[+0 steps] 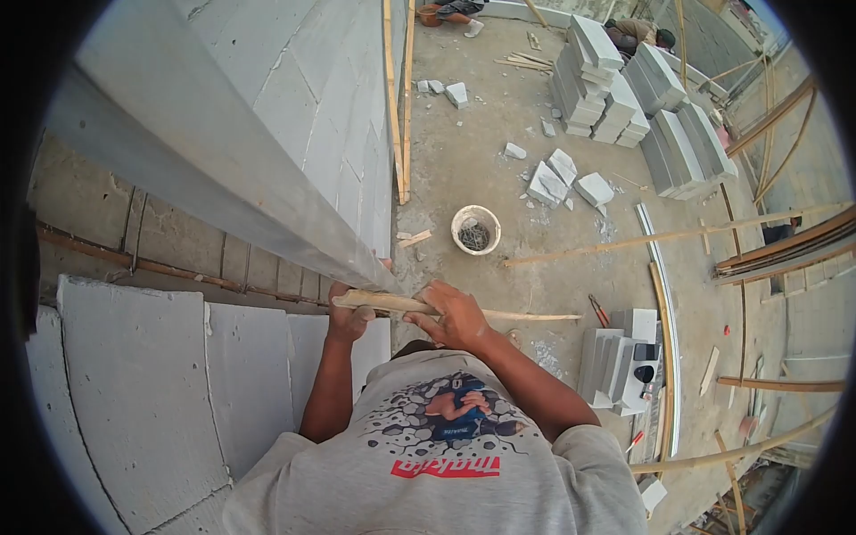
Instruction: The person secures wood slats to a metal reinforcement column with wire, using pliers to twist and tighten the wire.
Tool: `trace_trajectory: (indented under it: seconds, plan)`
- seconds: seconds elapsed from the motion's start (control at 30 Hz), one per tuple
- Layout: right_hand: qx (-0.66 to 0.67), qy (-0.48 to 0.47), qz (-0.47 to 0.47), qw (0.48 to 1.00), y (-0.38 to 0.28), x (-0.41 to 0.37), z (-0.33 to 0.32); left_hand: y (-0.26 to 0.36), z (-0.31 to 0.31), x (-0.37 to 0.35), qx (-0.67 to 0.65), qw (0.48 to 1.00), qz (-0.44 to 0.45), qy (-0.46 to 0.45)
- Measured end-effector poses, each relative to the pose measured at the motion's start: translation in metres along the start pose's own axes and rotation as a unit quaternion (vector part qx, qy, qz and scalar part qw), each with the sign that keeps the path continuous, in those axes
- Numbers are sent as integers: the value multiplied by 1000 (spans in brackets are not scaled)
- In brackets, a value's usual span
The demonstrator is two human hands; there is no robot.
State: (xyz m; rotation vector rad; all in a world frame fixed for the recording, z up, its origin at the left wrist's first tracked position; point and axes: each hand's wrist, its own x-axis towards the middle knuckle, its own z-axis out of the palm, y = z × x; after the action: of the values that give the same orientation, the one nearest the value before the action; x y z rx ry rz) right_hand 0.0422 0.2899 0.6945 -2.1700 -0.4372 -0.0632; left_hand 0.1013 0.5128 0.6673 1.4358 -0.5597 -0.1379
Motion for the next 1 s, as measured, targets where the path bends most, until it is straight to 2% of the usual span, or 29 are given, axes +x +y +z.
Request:
trace_trajectory:
  seconds: [0.03,0.07,0.1,0.17,0.33,0.4,0.6,0.9,1.0]
  plan:
    - [-1,2,10,1000,-3,-6,-2,-3,0,-6,-33,999,-21,-8]
    - [16,15,-7,1000,-4,-8,-4,-10,0,-4,-77,997,-8,14]
    - [39,29,-27,998,-5,-8,-3,-2,5,2,-76,997,-10,-3]
    - [23,25,-5,999,-4,-13,0,23,21,6,-51,995,-50,75]
    - [-39,13,38,998,-7,-17,13,15,18,4,-36,997,-63,-5]
    - [-15,3,77,997,-1,-16,19,16,22,4,-79,996,-47,19]
    - [15,-4,60,998,3,-18,15,8,31,1,-119,990,-37,70]
    - [-17,-10,31,999,1,-16,10,4,33,2,-65,994,-6,87]
    - [-15,-13,43,999,3,-16,16,1,32,0,-5,996,26,87]
